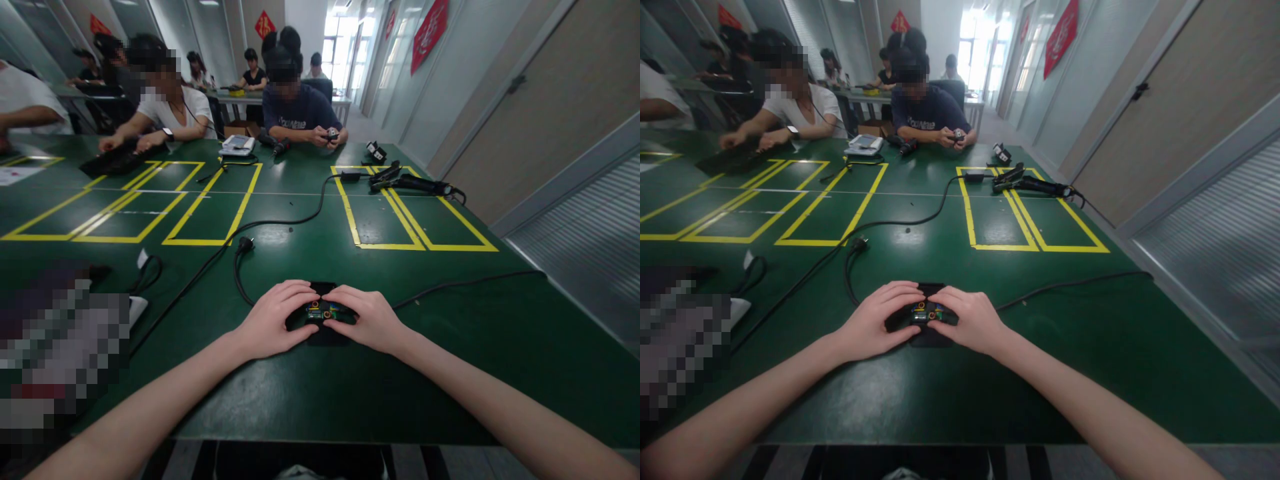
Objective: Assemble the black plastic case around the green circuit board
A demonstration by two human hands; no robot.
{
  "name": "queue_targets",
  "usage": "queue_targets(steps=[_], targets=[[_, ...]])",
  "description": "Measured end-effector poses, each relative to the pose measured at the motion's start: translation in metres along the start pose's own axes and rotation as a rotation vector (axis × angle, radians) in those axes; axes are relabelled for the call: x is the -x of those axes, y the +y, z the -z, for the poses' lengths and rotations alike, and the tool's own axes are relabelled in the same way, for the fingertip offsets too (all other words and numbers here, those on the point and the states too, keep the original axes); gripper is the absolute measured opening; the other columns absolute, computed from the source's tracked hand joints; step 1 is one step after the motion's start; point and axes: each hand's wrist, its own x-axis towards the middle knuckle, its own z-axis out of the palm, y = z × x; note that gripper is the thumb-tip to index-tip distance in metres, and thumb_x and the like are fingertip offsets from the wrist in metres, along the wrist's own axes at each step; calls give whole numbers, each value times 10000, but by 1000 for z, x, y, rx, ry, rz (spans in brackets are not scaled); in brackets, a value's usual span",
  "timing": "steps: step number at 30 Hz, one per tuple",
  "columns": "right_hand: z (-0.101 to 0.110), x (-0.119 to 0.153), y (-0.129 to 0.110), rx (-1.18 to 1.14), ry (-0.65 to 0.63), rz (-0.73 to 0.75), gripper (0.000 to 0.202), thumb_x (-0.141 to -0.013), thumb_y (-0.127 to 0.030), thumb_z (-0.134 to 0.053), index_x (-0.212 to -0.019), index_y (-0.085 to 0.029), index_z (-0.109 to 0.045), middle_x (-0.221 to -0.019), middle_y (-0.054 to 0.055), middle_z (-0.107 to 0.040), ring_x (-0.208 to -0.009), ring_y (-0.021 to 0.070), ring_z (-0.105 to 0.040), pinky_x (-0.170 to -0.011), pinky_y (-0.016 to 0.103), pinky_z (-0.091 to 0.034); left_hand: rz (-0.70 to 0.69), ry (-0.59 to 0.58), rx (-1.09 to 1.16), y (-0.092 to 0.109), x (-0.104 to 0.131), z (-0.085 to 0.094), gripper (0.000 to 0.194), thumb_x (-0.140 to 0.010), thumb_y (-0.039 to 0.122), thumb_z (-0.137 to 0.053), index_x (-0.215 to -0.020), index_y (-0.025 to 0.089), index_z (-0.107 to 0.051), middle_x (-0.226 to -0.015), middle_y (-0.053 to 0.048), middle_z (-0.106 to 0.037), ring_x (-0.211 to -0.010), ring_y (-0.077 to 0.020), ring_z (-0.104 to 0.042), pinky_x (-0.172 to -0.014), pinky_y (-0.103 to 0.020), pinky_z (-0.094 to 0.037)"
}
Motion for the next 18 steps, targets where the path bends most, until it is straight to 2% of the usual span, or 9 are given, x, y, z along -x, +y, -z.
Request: queue_targets(steps=[3,8,10,13,15,18], targets=[[-1,-4,10,38,31,-57,291,-936,-335,-746,-1210,-241,-714,-1173,83,-779,-1018,238,-773,-845,332,-631,14,67,21,-3,-1,0,403,-951,299,-704,-1335,205,-628,-1334,-131,-686,-1281,-287,-617,-1096,-492,-534],[1,-11,16,77,84,-84,341,-958,-391,-721,-1256,-226,-695,-1235,100,-753,-1094,259,-749,-884,358,-623,117,127,-37,-8,-1,1,272,-978,241,-628,-1244,206,-675,-1196,-102,-713,-1117,-254,-668,-992,-441,-586],[6,-11,14,97,118,-104,337,-976,-421,-686,-1240,-210,-692,-1214,106,-741,-1004,242,-755,-821,338,-615,149,121,-72,-12,0,1,223,-965,214,-633,-1180,204,-692,-1116,-81,-720,-1049,-241,-678,-942,-413,-593],[16,-9,14,135,105,-134,302,-1001,-424,-622,-1181,-192,-694,-1085,92,-734,-750,182,-709,-659,295,-553,171,75,-124,-17,1,2,119,-973,184,-624,-1057,204,-706,-1007,-52,-715,-965,-223,-675,-863,-371,-580],[22,-7,18,165,58,-152,274,-1007,-423,-595,-1117,-195,-699,-964,68,-729,-697,174,-678,-606,280,-494,166,46,-161,-21,-1,4,109,-1002,195,-602,-1046,206,-701,-1000,-49,-712,-950,-219,-665,-839,-361,-562],[29,-6,29,212,-23,-216,299,-1022,-444,-557,-892,-211,-692,-748,31,-692,-658,188,-661,-576,278,-416,157,27,-208,-27,-4,8,141,-1039,217,-558,-1098,203,-685,-1036,-60,-709,-965,-226,-648,-840,-370,-541]])
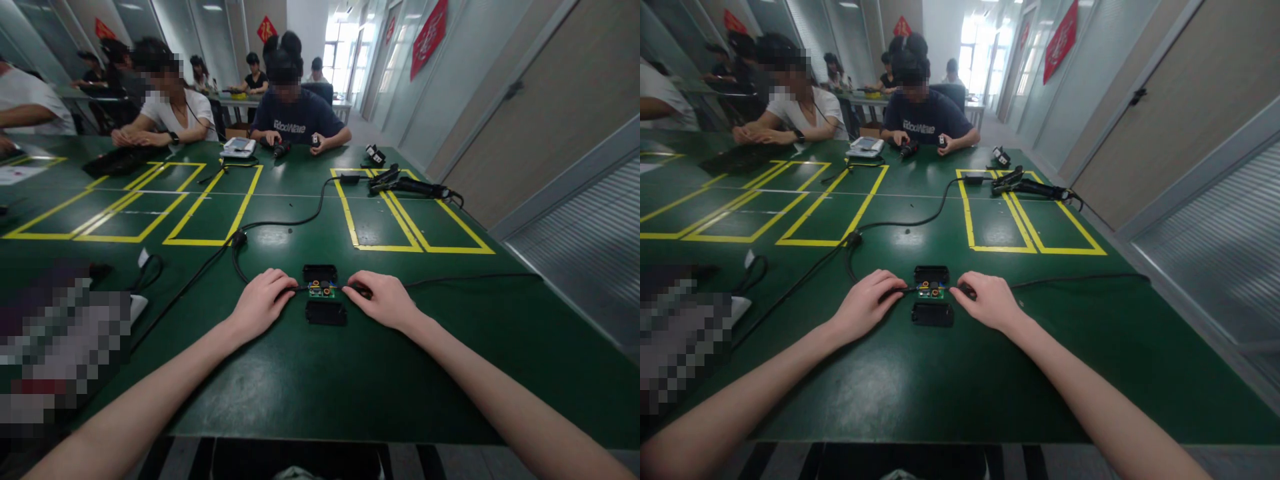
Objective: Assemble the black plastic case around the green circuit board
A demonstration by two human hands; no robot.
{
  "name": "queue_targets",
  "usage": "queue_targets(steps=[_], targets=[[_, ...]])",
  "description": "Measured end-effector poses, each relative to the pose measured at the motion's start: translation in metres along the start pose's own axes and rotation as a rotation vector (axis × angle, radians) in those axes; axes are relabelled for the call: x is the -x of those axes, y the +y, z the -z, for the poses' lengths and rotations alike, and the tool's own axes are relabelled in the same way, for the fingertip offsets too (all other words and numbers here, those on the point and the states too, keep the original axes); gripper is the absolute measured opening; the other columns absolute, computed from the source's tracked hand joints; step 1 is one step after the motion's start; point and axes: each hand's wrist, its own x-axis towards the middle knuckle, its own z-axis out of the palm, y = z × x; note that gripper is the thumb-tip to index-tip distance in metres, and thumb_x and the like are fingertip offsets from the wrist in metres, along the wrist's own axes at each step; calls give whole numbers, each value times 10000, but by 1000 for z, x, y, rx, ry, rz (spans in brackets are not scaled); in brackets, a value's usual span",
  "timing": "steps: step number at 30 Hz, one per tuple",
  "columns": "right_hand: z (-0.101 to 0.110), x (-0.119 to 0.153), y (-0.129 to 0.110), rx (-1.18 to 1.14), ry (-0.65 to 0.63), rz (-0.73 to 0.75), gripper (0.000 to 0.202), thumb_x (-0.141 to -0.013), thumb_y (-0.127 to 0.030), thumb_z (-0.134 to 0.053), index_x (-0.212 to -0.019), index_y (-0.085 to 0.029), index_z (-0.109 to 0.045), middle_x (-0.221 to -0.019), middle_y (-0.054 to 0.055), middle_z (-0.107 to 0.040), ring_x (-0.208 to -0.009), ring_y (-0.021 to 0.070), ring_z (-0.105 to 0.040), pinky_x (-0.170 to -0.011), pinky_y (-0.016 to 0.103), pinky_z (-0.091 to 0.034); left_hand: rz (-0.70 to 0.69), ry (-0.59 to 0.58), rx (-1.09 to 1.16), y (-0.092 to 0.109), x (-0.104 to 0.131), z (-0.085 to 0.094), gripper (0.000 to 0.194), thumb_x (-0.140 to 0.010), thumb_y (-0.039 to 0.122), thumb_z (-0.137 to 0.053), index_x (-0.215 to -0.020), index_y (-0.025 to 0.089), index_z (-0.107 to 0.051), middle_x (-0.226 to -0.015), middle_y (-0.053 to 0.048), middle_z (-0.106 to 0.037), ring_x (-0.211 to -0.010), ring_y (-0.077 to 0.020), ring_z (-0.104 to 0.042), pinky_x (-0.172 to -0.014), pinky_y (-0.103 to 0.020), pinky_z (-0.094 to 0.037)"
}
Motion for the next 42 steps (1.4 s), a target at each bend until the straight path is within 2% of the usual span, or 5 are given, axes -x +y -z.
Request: queue_targets(steps=[3,14,21,28,42], targets=[[1,-1,9,23,-44,-44,441,-1045,-500,-505,-729,-221,-634,-615,16,-636,-563,182,-608,-549,282,-357,-5,-17,-23,-4,-2,1,164,-1060,241,-520,-1115,203,-670,-1053,-64,-703,-975,-230,-636,-849,-378,-527],[5,2,9,-49,-22,-16,658,-1089,-619,-247,-633,-224,-509,-512,11,-528,-470,161,-517,-549,290,-309,-13,-12,-27,-3,-3,8,332,-1122,357,-369,-1031,189,-641,-895,-50,-660,-856,-215,-603,-785,-350,-467],[12,5,11,-182,-161,88,686,-1091,-617,-275,-596,-218,-534,-504,-10,-509,-447,132,-463,-543,280,-326,-80,-170,117,-4,1,15,331,-1104,335,-372,-961,189,-633,-857,-41,-659,-799,-193,-613,-764,-322,-500],[6,5,18,-206,-83,109,513,-1057,-569,-488,-815,-208,-761,-691,31,-724,-568,152,-626,-568,272,-423,-57,-61,166,-4,2,16,203,-1035,304,-553,-930,179,-674,-828,-40,-655,-792,-188,-599,-699,-299,-490],[12,4,21,-220,-115,173,300,-1067,-341,-520,-1066,-211,-790,-917,57,-786,-763,188,-731,-697,298,-564,-71,-65,107,1,2,5,162,-1048,274,-565,-1004,182,-692,-877,-37,-687,-820,-192,-627,-749,-313,-510]])
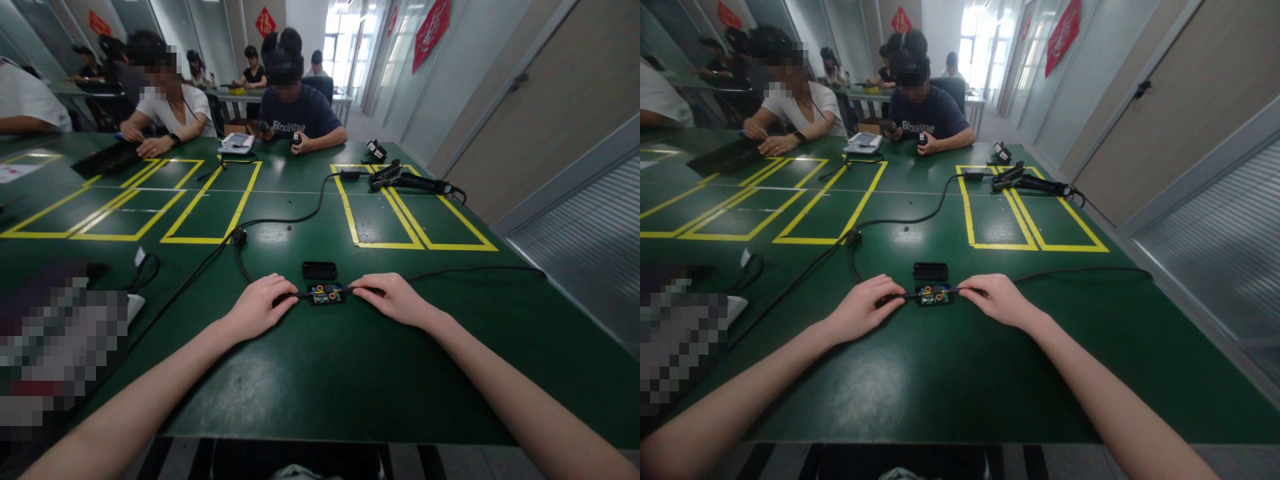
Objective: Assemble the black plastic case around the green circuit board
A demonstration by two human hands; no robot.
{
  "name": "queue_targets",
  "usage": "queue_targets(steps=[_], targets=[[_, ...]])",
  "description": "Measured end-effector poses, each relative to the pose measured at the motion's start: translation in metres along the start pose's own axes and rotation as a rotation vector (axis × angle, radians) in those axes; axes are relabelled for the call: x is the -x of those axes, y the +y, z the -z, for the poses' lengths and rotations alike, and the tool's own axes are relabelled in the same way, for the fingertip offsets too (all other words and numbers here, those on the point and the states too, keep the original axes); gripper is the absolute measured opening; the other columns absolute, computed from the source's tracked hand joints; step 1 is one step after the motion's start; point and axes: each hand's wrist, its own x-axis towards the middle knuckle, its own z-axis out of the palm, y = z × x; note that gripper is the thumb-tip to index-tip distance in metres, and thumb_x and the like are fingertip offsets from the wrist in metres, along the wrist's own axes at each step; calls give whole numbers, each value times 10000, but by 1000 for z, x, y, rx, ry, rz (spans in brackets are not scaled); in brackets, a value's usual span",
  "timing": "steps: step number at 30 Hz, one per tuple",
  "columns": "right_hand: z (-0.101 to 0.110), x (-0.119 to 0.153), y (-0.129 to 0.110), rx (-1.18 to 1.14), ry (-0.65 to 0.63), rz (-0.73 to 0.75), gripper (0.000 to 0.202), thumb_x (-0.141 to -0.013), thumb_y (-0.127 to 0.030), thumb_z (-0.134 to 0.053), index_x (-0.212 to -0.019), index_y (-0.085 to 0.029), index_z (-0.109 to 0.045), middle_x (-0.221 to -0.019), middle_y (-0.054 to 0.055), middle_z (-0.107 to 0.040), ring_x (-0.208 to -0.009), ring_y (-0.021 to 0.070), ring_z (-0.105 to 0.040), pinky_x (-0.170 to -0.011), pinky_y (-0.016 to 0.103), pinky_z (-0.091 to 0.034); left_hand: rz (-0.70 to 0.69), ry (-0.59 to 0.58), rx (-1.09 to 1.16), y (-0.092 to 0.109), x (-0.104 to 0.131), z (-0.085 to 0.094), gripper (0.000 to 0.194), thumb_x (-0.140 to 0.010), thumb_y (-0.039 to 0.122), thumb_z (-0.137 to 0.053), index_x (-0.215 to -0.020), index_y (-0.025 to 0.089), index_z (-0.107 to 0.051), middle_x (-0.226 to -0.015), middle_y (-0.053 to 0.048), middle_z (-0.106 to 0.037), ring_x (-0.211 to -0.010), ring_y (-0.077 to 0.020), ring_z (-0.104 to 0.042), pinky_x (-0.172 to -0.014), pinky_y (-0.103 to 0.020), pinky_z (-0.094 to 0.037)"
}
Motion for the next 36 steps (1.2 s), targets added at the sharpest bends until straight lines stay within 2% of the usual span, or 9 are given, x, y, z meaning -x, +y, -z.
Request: queue_targets(steps=[5,10,12,15,18,25,29,32,36], targets=[[-6,0,-3,16,21,96,306,-1081,-288,-495,-1217,-208,-756,-998,70,-746,-790,166,-709,-692,280,-555,0,-23,-89,0,0,2,198,-1059,276,-531,-1031,187,-706,-953,-59,-687,-892,-211,-633,-783,-334,-525],[-11,-2,-13,119,36,249,282,-1071,-210,-495,-1116,-164,-770,-946,87,-740,-840,199,-694,-719,327,-537,7,-18,-108,-4,1,9,197,-1049,271,-531,-1033,186,-708,-1013,-73,-689,-938,-229,-637,-831,-372,-526],[-12,-3,-16,189,43,298,261,-1060,-201,-515,-1102,-160,-769,-957,98,-748,-875,223,-681,-757,369,-531,-4,3,-92,-4,1,9,189,-1039,263,-544,-1115,186,-700,-1045,-78,-705,-965,-237,-644,-855,-390,-521],[-12,-5,-17,231,88,348,247,-1053,-188,-527,-1142,-172,-757,-1018,106,-758,-924,232,-675,-818,405,-529,-48,5,-74,0,1,5,290,-1027,266,-574,-1296,197,-656,-1183,-101,-705,-1066,-255,-650,-917,-427,-518],[-14,-6,-17,204,125,370,247,-1051,-167,-524,-1158,-176,-747,-1024,99,-759,-929,223,-674,-842,406,-531,-78,-29,-91,4,1,1,301,-1026,273,-588,-1310,212,-666,-1271,-114,-690,-1146,-274,-641,-961,-457,-517],[-20,-6,-19,94,100,287,186,-1028,-198,-580,-1116,-196,-744,-1077,101,-741,-971,227,-678,-838,405,-536,-109,-34,-180,5,1,-1,305,-1044,287,-560,-1313,219,-688,-1384,-126,-669,-1225,-297,-634,-1035,-506,-510],[-22,-6,-18,124,192,194,205,-1024,-289,-592,-1137,-221,-749,-1117,112,-722,-1007,252,-677,-853,428,-550,-118,-2,-133,5,1,-2,341,-1040,305,-561,-1354,217,-661,-1339,-117,-700,-1191,-273,-657,-1039,-479,-519],[-25,-8,-17,169,245,59,295,-1045,-344,-548,-1247,-229,-729,-1130,121,-721,-1022,269,-672,-866,445,-561,-53,32,-137,4,-1,-4,503,-1014,366,-607,-1491,217,-553,-1402,-134,-665,-1261,-288,-624,-1084,-495,-496],[-33,-10,-14,246,154,2,473,-1041,-398,-543,-1484,-241,-592,-1384,157,-658,-1241,329,-611,-1053,577,-511,46,-47,-229,2,-4,-10,801,-913,571,-716,-1584,222,-454,-1599,-195,-487,-1457,-392,-461,-1203,-651,-343]])
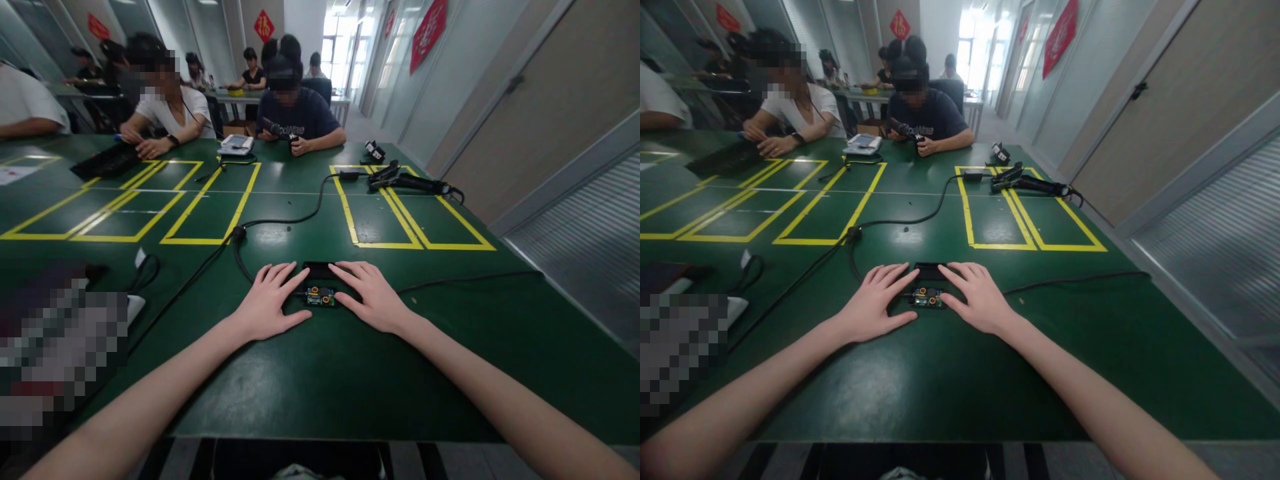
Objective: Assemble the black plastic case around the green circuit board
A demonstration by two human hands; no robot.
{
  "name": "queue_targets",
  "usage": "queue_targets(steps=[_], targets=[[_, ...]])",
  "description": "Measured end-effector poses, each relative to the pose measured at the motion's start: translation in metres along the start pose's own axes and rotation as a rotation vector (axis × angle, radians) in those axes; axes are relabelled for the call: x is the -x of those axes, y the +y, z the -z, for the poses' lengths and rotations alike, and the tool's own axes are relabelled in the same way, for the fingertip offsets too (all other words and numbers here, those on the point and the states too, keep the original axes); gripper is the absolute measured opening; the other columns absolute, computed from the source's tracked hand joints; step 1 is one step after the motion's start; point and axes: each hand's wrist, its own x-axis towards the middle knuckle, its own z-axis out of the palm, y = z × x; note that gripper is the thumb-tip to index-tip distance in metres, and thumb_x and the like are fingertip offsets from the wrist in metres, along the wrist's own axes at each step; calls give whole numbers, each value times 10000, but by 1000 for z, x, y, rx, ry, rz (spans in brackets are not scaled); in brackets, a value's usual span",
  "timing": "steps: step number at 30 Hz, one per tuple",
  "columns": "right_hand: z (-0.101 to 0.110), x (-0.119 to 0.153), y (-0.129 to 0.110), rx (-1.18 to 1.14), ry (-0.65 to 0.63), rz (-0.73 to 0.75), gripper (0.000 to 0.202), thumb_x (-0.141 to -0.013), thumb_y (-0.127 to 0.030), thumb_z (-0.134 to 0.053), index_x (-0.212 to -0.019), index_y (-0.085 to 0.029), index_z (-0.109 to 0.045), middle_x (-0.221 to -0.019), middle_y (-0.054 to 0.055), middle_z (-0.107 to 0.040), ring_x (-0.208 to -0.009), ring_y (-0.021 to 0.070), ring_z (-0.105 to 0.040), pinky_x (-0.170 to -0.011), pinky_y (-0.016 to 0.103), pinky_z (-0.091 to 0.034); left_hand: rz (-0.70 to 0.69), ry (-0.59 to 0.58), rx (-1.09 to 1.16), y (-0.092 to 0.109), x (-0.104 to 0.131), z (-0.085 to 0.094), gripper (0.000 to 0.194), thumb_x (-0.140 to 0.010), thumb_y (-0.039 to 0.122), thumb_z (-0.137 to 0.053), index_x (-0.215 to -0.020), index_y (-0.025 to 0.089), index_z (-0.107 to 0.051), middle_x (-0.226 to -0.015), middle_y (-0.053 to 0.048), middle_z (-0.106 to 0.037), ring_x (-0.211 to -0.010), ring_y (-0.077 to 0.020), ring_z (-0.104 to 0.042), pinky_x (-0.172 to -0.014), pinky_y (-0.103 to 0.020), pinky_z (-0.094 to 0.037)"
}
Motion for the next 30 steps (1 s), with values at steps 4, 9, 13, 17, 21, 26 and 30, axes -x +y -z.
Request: queue_targets(steps=[4,9,13,17,21,26,30], targets=[[-6,1,4,-60,-23,22,350,-1057,-343,-518,-1354,-267,-688,-1398,126,-668,-1322,314,-600,-1159,622,-440,-29,-49,32,0,-1,-3,673,-942,527,-703,-1518,218,-540,-1575,-181,-527,-1464,-367,-478,-1233,-656,-310],[-3,1,2,-283,51,0,257,-1052,-263,-524,-1107,-243,-774,-1304,125,-670,-1137,264,-700,-994,480,-595,-101,55,105,0,0,-1,436,-923,384,-757,-1318,215,-687,-1434,-154,-657,-1308,-320,-626,-1157,-574,-459],[3,-2,-5,-429,145,-17,155,-1012,-225,-601,-989,-229,-754,-1186,103,-655,-1053,235,-705,-955,439,-610,-127,120,167,2,2,0,386,-902,300,-775,-1272,229,-691,-1490,-149,-614,-1297,-315,-642,-1099,-543,-525],[6,-3,-8,-521,159,-76,53,-961,-201,-661,-990,-234,-690,-1099,85,-667,-1069,251,-684,-949,461,-617,-115,133,273,5,3,3,401,-900,230,-752,-1286,231,-644,-1481,-142,-605,-1327,-297,-628,-1097,-506,-544],[4,-2,-8,-605,152,-119,171,-932,-191,-675,-1094,-234,-643,-1112,83,-667,-1005,235,-706,-909,437,-641,-81,123,356,8,3,6,545,-889,211,-754,-1394,250,-550,-1460,-127,-594,-1316,-283,-630,-1097,-482,-556],[2,-2,-6,-493,130,-79,326,-952,-153,-636,-1261,-248,-676,-1089,84,-686,-1003,242,-705,-916,444,-632,-58,89,365,8,4,5,804,-910,201,-729,-1608,305,-344,-1498,-113,-549,-1319,-273,-627,-1112,-456,-554],[2,-3,-6,-447,154,-23,262,-963,-158,-649,-1202,-237,-721,-1100,89,-700,-1026,239,-701,-914,413,-625,-89,92,356,6,5,3,837,-923,192,-717,-1639,337,-309,-1506,-102,-531,-1317,-269,-620,-1095,-431,-569]])
